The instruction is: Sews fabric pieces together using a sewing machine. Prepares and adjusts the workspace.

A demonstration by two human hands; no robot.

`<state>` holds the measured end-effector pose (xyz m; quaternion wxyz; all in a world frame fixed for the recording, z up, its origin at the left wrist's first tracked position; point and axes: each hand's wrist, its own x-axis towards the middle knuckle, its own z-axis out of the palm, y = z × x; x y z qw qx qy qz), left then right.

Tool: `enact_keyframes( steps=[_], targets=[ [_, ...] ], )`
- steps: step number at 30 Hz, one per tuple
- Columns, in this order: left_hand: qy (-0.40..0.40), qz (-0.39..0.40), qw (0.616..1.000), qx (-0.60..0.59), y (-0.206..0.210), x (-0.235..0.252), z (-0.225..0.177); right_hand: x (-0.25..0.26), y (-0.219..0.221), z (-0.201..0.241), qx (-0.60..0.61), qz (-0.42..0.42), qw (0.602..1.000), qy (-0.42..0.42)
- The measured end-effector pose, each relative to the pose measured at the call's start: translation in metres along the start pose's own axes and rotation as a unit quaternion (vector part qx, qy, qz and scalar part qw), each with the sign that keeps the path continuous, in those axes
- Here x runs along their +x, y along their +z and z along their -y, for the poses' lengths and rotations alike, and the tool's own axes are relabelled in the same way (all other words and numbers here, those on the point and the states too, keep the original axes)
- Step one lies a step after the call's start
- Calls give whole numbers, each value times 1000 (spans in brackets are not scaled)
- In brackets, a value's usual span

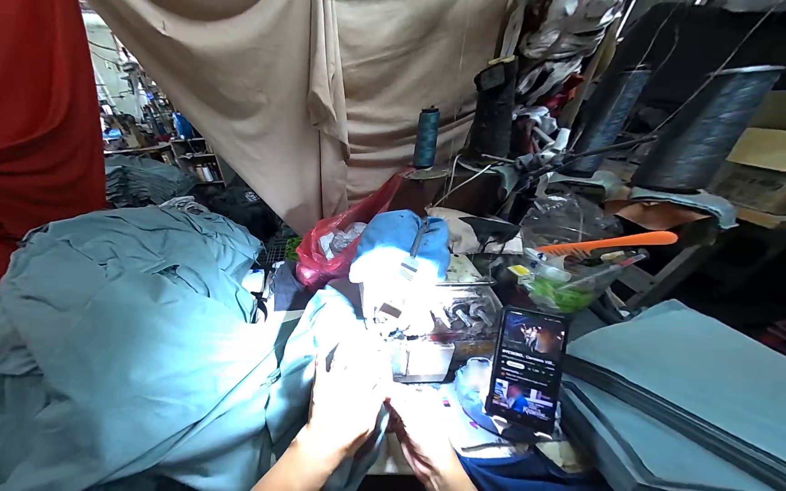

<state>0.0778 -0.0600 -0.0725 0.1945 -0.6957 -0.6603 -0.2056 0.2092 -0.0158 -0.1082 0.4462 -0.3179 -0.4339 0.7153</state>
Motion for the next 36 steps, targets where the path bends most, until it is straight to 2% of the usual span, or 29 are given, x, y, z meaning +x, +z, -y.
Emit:
enact_keyframes(
  steps=[1,4,5,11,13,16,19,24,26,28,30,31,34,36],
  targets=[
    [-10,0,1000,-20,-1,-5,2,-3,-2,-2,-7,1,1000,5],
    [2,-134,991,-30,12,-32,11,-12,-9,-7,-29,9,999,21],
    [10,-146,989,-22,15,-39,15,-14,-11,-8,-33,7,999,28],
    [40,-139,988,-50,7,-43,29,-15,-13,-6,-38,15,999,23],
    [51,-152,987,-23,2,-37,29,-13,-10,-3,-19,12,999,24],
    [57,-106,993,23,7,-35,35,-9,-8,-1,-21,14,999,37],
    [70,-130,989,4,4,-32,39,-3,-12,-7,-63,19,997,37],
    [-73,14,986,-147,-42,-8,31,-2,-18,-8,-75,29,996,37],
    [-106,144,970,-164,-61,9,31,-3,-19,-5,-78,35,996,30],
    [-91,261,944,-183,-68,27,41,-5,-17,-2,-78,27,996,30],
    [-139,314,903,-259,-74,40,48,-5,-17,-2,-79,26,996,26],
    [-169,316,886,-294,-76,46,50,-4,-18,-3,-77,30,996,21],
    [-205,319,865,-328,-72,60,57,-4,-20,-5,-76,43,996,21],
    [-195,329,876,-295,-70,65,64,-5,-18,-3,-87,51,995,24]
  ],
)
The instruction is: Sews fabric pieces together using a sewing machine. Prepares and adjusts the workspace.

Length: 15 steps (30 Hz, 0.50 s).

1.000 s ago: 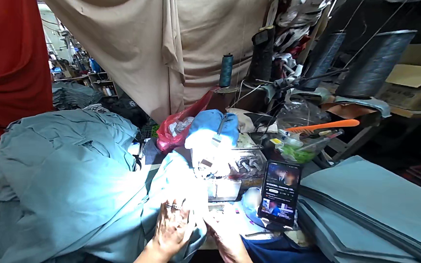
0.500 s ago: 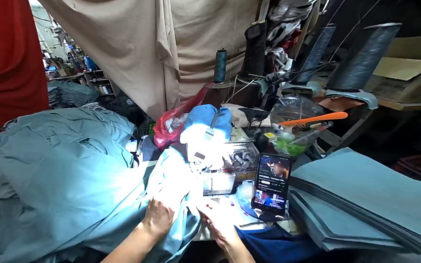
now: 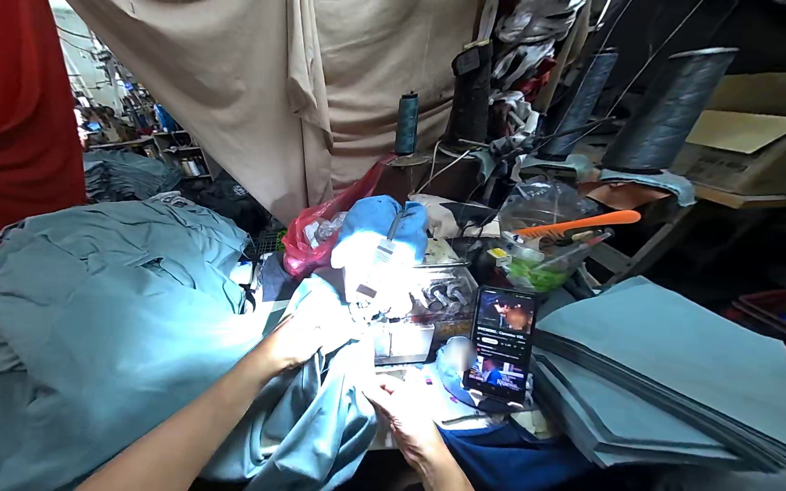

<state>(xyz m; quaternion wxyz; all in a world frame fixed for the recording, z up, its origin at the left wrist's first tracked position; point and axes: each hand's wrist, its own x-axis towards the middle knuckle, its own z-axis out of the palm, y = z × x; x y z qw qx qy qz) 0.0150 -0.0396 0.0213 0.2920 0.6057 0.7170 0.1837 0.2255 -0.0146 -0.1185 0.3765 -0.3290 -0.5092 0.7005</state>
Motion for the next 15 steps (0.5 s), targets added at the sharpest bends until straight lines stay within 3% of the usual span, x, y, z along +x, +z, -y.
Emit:
enact_keyframes(
  steps=[5,8,12,15],
  targets=[
    [67,-70,995,-23,2,0,-4,1,7,3,-18,-10,1000,10],
    [131,-66,988,40,4,-2,-5,2,9,4,-4,-12,1000,4],
    [196,-83,977,9,18,-4,0,1,10,5,-2,-8,1000,-2],
    [209,-43,976,48,30,-6,10,1,10,5,0,-2,1000,-9]
  ],
)
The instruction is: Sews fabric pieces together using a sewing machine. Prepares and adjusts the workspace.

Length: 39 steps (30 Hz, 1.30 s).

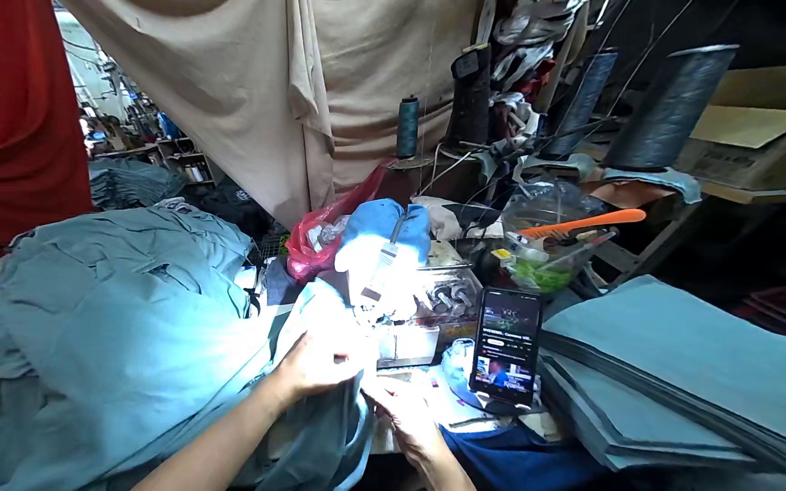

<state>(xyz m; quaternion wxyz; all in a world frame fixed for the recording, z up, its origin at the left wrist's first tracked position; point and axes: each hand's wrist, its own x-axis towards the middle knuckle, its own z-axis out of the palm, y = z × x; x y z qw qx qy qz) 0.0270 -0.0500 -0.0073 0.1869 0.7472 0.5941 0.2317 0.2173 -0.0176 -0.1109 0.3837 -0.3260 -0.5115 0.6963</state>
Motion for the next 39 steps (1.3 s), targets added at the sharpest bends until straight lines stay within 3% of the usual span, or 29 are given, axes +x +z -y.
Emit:
enact_keyframes(
  steps=[3,6,9,11,15,18,22,27,33,35,37,39],
  targets=[
    [42,51,992,106,10,-11,2,-1,-1,-2,-12,5,1000,-4],
    [207,-110,954,189,21,-14,18,1,-2,-2,-13,1,1000,-2],
    [268,-146,929,208,13,-10,23,1,0,0,-4,-7,1000,-2],
    [252,-154,940,168,11,-5,25,2,2,-1,-6,-5,1000,0],
    [150,-145,978,16,19,-2,18,4,4,1,-10,0,1000,5],
    [178,-189,958,124,42,-10,4,4,1,-2,-18,7,1000,-17],
    [188,-310,898,251,75,-19,2,-4,-2,-2,-31,8,999,-17],
    [162,-366,878,265,96,-22,1,-10,-8,-8,-35,8,999,-22],
    [90,-404,865,285,97,12,1,13,-5,4,-30,-26,999,-26],
    [22,-357,898,257,89,20,-8,17,-2,8,-16,-39,999,-31],
    [-143,-173,961,164,61,19,-33,15,-1,10,-10,-51,998,-29],
    [-245,-15,964,100,32,18,-46,7,-4,7,-10,-45,999,-22]
  ],
)
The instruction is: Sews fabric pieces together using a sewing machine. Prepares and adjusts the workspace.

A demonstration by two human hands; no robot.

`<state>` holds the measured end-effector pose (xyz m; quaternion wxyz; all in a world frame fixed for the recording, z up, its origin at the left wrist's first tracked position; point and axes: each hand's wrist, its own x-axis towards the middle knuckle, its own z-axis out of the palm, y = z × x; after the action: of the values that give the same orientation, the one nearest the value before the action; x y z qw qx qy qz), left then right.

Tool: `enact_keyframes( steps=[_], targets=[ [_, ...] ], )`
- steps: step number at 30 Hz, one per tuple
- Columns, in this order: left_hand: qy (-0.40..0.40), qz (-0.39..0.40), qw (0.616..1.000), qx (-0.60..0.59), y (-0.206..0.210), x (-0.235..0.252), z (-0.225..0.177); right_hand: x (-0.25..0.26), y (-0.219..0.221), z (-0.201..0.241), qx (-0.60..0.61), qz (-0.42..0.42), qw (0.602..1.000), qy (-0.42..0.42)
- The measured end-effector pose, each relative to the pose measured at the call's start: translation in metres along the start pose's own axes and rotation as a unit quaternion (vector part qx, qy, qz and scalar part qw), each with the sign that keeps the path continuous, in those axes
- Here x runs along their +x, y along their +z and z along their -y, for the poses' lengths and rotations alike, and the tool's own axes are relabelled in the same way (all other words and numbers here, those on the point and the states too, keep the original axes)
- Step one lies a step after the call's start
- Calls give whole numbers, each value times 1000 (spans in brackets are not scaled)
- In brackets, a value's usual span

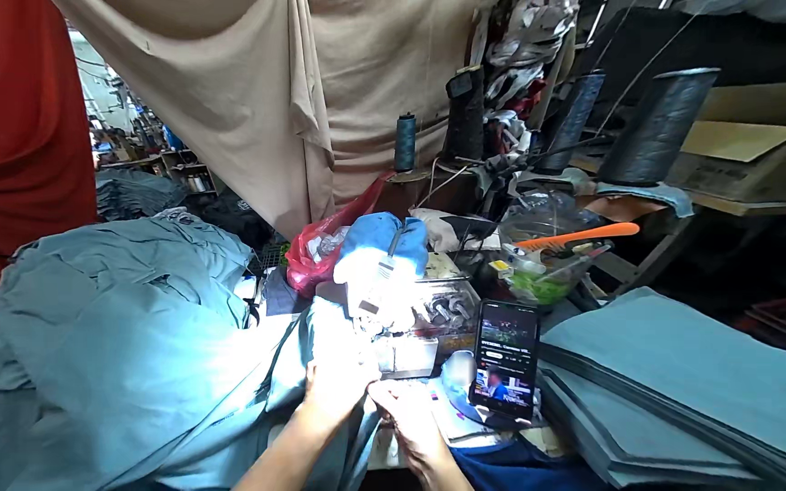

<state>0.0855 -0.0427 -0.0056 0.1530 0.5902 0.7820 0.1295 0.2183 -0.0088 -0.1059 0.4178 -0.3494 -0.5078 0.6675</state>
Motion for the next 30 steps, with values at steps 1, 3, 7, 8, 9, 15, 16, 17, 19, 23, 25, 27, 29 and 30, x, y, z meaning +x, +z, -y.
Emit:
enact_keyframes(
  steps=[1,3,7,8,9,15,16,17,19,23,25,27,29,30],
  targets=[
    [1,30,999,15,-5,-4,4,-5,-2,-2,-1,3,1000,6],
    [42,35,998,44,-6,-13,19,-15,-6,-7,-4,13,1000,7],
    [87,21,995,-43,-15,-14,42,-23,-9,-8,-9,13,1000,14],
    [68,12,995,-72,-24,-13,42,-24,-9,-6,-11,15,1000,17],
    [63,-15,993,-94,-29,-10,43,-24,-8,-5,-11,17,1000,18],
    [214,-161,949,-165,-16,-3,51,-25,-8,-8,-19,19,1000,0],
    [250,-173,940,-152,-5,-9,50,-25,-9,-9,-23,20,1000,0],
    [278,-185,935,-120,7,-16,48,-27,-9,-10,-27,19,999,0],
    [302,-239,922,-28,32,-30,43,-31,-10,-11,-33,21,999,4],
    [298,-324,896,56,56,-28,36,-27,-10,-11,-35,21,999,0],
    [280,-335,897,65,54,-19,30,-16,-8,-7,-44,10,999,0],
    [251,-301,919,51,45,-8,23,-5,-4,0,-52,-1,999,-4],
    [200,-206,958,20,32,-1,18,3,-1,5,-59,-4,998,-13],
    [165,-142,976,5,23,0,15,4,-1,6,-66,-3,998,-16]
  ],
)
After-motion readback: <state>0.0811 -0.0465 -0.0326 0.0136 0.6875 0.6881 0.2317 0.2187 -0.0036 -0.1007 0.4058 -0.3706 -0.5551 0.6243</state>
